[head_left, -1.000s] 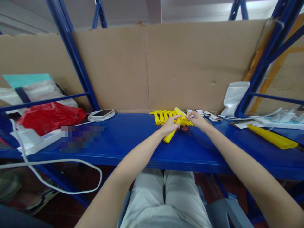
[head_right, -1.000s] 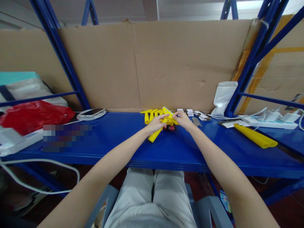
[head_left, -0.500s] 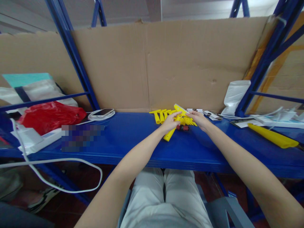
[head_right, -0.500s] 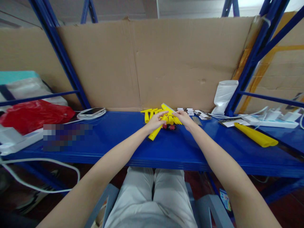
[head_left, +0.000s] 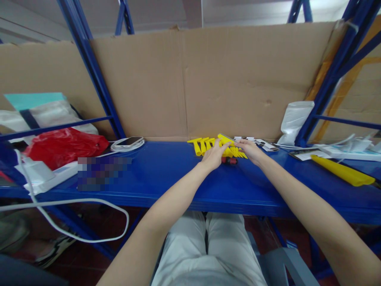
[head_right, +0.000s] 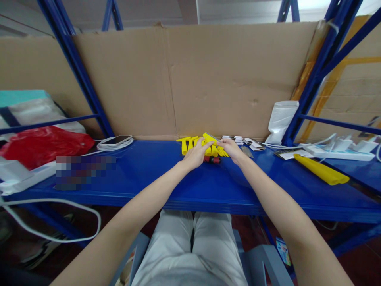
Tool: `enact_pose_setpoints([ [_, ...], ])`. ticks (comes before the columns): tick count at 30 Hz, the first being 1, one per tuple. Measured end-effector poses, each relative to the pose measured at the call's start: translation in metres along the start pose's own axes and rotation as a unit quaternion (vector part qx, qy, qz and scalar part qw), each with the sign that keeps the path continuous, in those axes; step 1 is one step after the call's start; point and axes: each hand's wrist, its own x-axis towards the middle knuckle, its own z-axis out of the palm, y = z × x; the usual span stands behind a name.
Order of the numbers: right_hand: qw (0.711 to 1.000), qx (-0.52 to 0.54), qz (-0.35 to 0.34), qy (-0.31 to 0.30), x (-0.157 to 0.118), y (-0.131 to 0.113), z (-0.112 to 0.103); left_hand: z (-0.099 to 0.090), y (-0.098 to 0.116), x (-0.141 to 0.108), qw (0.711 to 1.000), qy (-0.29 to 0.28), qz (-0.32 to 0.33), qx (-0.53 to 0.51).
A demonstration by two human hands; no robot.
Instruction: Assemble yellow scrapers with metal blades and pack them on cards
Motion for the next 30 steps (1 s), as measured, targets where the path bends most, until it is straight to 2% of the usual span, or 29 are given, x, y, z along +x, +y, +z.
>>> enact_pose_setpoints([
  [6, 0.997, -0.02, -0.044, -0.066, 0.002, 0.0, -0.017, 0.008, -0.011, 0.006, 0.992, 0.042, 0.006, -0.118],
  [8, 0.994, -0.065, -0.074, -0.053, 0.006, 0.002, -0.029, 0.01, -0.014, 0.009, 0.987, 0.051, 0.004, -0.15],
  [10, 0.98, -0.172, -0.103, 0.0, 0.012, 0.007, -0.043, 0.012, -0.019, 0.012, 0.98, 0.063, 0.003, -0.189],
  [11, 0.961, -0.256, -0.101, 0.032, 0.015, 0.01, -0.05, 0.012, -0.021, 0.014, 0.975, 0.072, 0.004, -0.21],
  [13, 0.902, -0.418, -0.073, 0.072, 0.021, 0.018, -0.063, 0.014, -0.027, 0.018, 0.965, 0.094, 0.001, -0.246],
  [16, 0.831, -0.555, -0.009, 0.034, 0.027, 0.029, -0.077, 0.017, -0.035, 0.022, 0.953, 0.118, -0.011, -0.279],
  [19, 0.795, -0.606, 0.027, -0.004, 0.029, 0.038, -0.083, 0.02, -0.04, 0.025, 0.945, 0.116, -0.024, -0.305],
  [22, 0.783, -0.621, 0.032, -0.004, 0.031, 0.044, -0.085, 0.021, -0.042, 0.027, 0.941, 0.106, -0.035, -0.32],
  [30, 0.78, -0.625, 0.03, -0.009, 0.03, 0.045, -0.078, 0.02, -0.037, 0.025, 0.919, 0.077, -0.07, -0.381],
])
